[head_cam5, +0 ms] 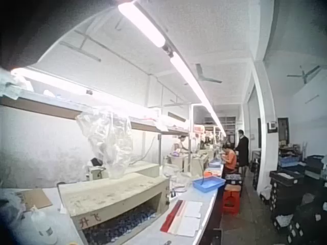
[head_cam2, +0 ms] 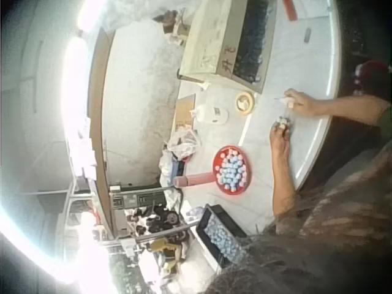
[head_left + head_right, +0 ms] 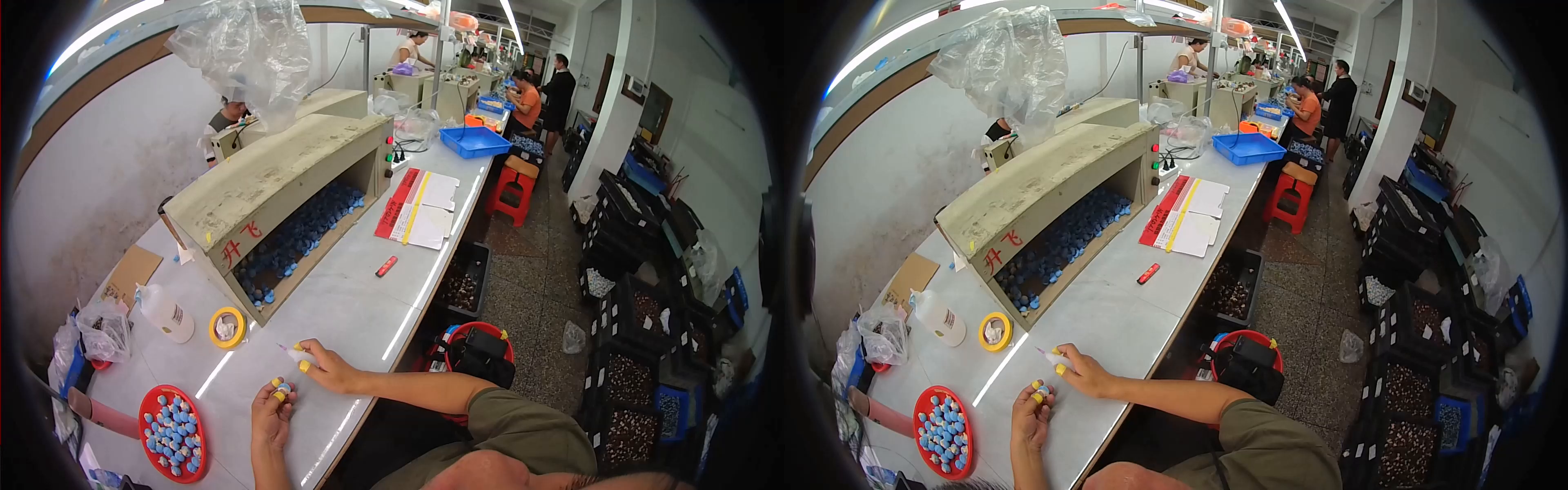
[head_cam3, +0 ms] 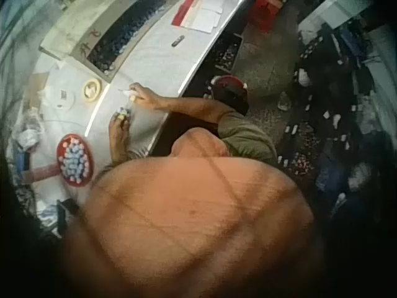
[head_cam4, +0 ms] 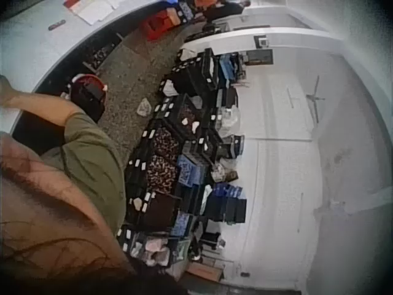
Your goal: The person assembles small figurines by taking parts from a dispenser, applying glue with a squeeze bottle, and pressing the pieces together by hand before placing the finished figures onto a tray.
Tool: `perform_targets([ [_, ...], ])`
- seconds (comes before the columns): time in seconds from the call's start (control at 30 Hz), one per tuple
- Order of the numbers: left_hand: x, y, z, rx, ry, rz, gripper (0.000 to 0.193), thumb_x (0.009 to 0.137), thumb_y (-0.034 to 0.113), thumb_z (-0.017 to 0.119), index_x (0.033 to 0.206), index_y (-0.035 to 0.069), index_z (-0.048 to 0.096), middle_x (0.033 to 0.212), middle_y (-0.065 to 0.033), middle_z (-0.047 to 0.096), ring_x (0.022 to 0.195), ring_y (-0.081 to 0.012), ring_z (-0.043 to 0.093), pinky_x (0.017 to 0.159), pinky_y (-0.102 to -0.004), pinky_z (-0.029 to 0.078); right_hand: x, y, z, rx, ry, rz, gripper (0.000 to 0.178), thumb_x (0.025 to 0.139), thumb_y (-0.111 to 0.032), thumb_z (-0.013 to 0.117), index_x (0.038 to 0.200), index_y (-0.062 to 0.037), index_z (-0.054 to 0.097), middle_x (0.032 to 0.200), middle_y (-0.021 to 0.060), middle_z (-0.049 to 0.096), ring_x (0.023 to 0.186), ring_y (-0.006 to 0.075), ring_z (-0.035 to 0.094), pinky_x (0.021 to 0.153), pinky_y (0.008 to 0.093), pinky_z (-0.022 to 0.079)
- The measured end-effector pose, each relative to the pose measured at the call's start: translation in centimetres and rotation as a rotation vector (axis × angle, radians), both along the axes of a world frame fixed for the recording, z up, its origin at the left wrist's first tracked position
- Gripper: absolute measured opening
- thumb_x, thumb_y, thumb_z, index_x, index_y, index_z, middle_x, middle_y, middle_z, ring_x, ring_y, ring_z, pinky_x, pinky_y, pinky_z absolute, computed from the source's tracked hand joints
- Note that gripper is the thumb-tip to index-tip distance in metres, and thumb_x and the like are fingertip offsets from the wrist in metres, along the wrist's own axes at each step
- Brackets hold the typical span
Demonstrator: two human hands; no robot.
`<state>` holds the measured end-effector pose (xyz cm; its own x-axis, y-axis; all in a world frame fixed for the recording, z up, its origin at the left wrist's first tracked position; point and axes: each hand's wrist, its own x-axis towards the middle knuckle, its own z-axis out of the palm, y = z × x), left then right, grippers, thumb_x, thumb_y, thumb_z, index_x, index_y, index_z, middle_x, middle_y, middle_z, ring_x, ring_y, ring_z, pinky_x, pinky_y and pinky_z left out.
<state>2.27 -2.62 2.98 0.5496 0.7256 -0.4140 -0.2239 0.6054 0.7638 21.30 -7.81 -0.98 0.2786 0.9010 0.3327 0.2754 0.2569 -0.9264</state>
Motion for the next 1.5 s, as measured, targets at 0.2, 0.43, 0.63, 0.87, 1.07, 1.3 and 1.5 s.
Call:
perform_targets([
  [0.2,-1.3,0.1,-0.9,0.167,0.103,-0.123,0.029,0.088,0.006,0.06,0.114,-0.004,0.054,0.095,-0.0117,0.064,0.08,-0.0131,0.063,0.065,-0.0197,0.05,-0.2,-1.5,2.8,-0.172,-0.005,0.098,0.033,0.086,-0.012,0.062,0.115,-0.0008,0.052,0.103,0.0103,0.062,0.095,0.0115,0.056,0.076,0.0264,0.048],
  [0.43,0.2,0.7,-0.9,0.12,0.059,-0.211,0.034,0.087,0.007,0.064,0.117,-0.006,0.054,0.099,-0.0097,0.065,0.089,-0.0151,0.065,0.072,-0.0202,0.051,0.7,-3.4,2.1,0.086,0.135,0.081,0.024,0.08,-0.005,0.065,0.102,0.0027,0.059,0.09,0.0086,0.064,0.077,0.013,0.059,0.068,0.0259,0.048],
  [0.63,-0.9,0.4,-1.0,0.097,0.05,-0.244,0.033,0.086,0.004,0.065,0.116,-0.004,0.056,0.1,-0.0094,0.065,0.088,-0.0145,0.065,0.073,-0.0205,0.053,-0.3,-2.7,1.8,0.437,-0.35,0.017,0.022,0.073,-0.006,0.066,0.093,0.0003,0.059,0.076,0.0147,0.064,0.059,0.0284,0.059,0.057,0.0337,0.047],
  [0.87,-0.5,0.5,-1.3,0.128,0.052,-0.289,0.032,0.086,0.003,0.064,0.115,-0.007,0.056,0.098,-0.0116,0.065,0.086,-0.0159,0.066,0.074,-0.0224,0.053,0.0,-2.6,1.8,0.428,-0.382,0.061,0.02,0.073,-0.008,0.066,0.09,0.0002,0.059,0.074,0.0131,0.064,0.056,0.0282,0.058,0.054,0.0344,0.044],
  [1.07,-0.4,0.5,-1.4,0.17,0.051,-0.313,0.031,0.086,0.002,0.064,0.114,-0.008,0.056,0.098,-0.0125,0.065,0.085,-0.016,0.066,0.073,-0.0231,0.053,-0.2,-2.4,1.8,0.422,-0.386,0.073,0.02,0.072,-0.008,0.067,0.089,0.0,0.06,0.072,0.0126,0.064,0.055,0.0276,0.057,0.053,0.0342,0.044],
  [1.3,-0.3,0.2,-1.4,0.181,0.057,-0.275,0.034,0.085,0.003,0.064,0.115,-0.011,0.055,0.095,-0.0135,0.065,0.083,-0.0149,0.066,0.072,-0.0212,0.053,-0.5,-2.5,2.2,0.463,-0.497,0.037,0.02,0.071,-0.008,0.066,0.087,0.001,0.059,0.072,0.0119,0.063,0.054,0.0258,0.056,0.052,0.0343,0.043],
  [1.5,-0.1,0.3,-1.2,0.131,0.048,-0.221,0.033,0.086,0.003,0.064,0.115,-0.011,0.054,0.098,-0.0157,0.064,0.088,-0.019,0.067,0.076,-0.0227,0.055,-0.6,-2.7,2.2,0.479,-0.56,-0.024,0.021,0.066,-0.01,0.068,0.083,-0.001,0.06,0.066,0.0101,0.061,0.05,0.0253,0.053,0.049,0.0332,0.041],
])
